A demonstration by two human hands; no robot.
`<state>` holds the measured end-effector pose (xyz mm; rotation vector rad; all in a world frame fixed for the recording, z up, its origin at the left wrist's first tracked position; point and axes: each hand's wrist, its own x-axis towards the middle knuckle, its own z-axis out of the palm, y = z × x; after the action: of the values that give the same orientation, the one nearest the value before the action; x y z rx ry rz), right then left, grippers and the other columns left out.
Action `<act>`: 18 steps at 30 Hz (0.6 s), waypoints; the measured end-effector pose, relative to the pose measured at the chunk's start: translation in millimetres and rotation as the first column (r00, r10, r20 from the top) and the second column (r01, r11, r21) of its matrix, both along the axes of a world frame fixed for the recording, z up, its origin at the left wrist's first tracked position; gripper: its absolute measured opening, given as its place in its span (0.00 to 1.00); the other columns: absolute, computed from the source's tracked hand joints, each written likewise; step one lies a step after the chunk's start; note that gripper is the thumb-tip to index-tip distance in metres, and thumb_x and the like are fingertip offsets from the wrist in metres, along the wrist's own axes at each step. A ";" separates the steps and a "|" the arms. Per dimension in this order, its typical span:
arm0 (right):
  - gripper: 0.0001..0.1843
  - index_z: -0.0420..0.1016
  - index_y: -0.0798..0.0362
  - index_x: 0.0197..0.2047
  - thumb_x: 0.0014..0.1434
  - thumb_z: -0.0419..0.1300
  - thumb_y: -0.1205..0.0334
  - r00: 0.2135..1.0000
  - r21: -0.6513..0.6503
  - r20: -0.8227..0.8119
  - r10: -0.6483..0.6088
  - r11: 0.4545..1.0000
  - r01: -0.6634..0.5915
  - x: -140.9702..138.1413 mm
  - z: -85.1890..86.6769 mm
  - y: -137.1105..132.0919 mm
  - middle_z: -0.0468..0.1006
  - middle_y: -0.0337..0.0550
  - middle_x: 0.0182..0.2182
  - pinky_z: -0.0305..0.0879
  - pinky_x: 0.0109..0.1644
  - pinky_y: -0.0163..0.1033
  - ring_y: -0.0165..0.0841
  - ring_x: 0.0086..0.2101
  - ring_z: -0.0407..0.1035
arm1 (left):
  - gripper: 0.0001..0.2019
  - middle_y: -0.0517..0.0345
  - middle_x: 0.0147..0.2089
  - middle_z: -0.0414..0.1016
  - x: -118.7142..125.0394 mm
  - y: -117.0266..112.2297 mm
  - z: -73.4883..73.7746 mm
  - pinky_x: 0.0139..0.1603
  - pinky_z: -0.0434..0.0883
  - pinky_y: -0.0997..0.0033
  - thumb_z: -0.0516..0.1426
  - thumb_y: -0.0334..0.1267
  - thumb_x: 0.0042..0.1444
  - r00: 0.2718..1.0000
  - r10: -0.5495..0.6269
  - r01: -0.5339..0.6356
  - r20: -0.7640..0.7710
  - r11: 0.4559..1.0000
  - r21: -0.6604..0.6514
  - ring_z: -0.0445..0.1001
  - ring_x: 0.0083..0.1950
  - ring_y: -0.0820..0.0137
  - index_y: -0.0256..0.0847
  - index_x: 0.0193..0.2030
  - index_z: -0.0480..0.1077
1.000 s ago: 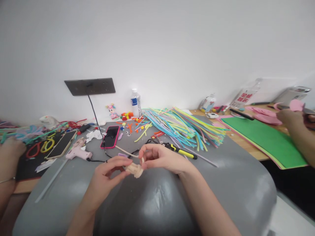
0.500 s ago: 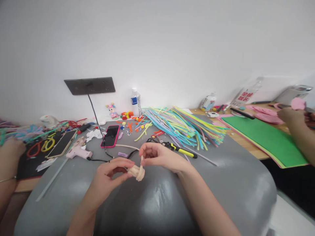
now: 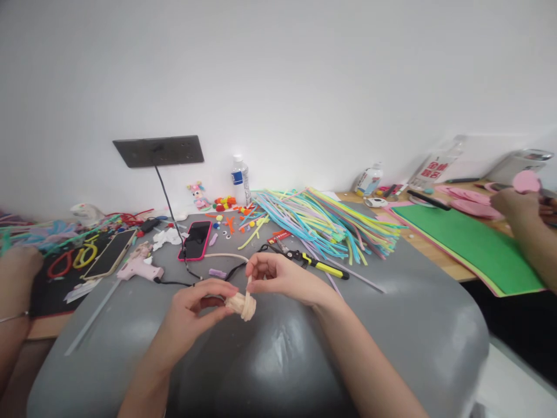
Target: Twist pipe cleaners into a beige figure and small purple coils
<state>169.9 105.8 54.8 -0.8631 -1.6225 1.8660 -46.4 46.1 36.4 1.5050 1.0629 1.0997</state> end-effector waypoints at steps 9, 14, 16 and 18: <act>0.16 0.70 0.54 0.41 0.56 0.69 0.56 1.000 0.053 0.012 -0.007 0.999 0.006 0.2 -0.4 -1.3 0.72 0.37 0.32 0.62 0.41 0.36 0.29 0.33 0.67 | 0.06 0.54 0.41 0.82 -1.4 1.5 -2.0 0.42 0.80 0.71 0.66 0.33 0.51 1.000 -0.003 0.003 0.013 1.000 0.020 0.80 0.43 0.65 0.42 0.37 0.81; 0.16 0.70 0.54 0.41 0.56 0.68 0.54 1.000 0.039 0.003 -0.024 0.999 0.024 -1.0 -2.0 -1.3 0.71 0.36 0.31 0.62 0.41 0.37 0.29 0.33 0.67 | 0.06 0.55 0.43 0.81 -2.5 2.4 -5.4 0.44 0.80 0.71 0.65 0.32 0.52 1.000 -0.006 0.005 0.013 1.000 0.009 0.80 0.44 0.66 0.43 0.38 0.80; 0.16 0.70 0.54 0.41 0.55 0.69 0.54 1.000 0.054 0.012 -0.025 0.998 0.024 -1.1 -1.7 -1.2 0.71 0.36 0.32 0.61 0.41 0.36 0.29 0.33 0.66 | 0.07 0.56 0.43 0.81 -2.8 2.2 -5.9 0.45 0.79 0.71 0.65 0.32 0.52 0.999 -0.019 0.019 0.030 1.000 0.002 0.80 0.45 0.66 0.43 0.38 0.80; 0.16 0.70 0.55 0.41 0.55 0.69 0.55 1.000 0.063 0.018 -0.017 0.998 0.016 -0.9 -0.8 -1.1 0.70 0.36 0.32 0.61 0.40 0.36 0.29 0.33 0.65 | 0.06 0.56 0.43 0.81 -2.8 1.9 -5.5 0.45 0.79 0.71 0.65 0.32 0.52 0.999 -0.024 0.024 0.040 1.000 0.002 0.80 0.46 0.66 0.44 0.38 0.80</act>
<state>168.9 104.7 54.0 -0.8668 -1.6710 1.7904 -49.1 47.9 30.9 1.4876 1.0143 1.1092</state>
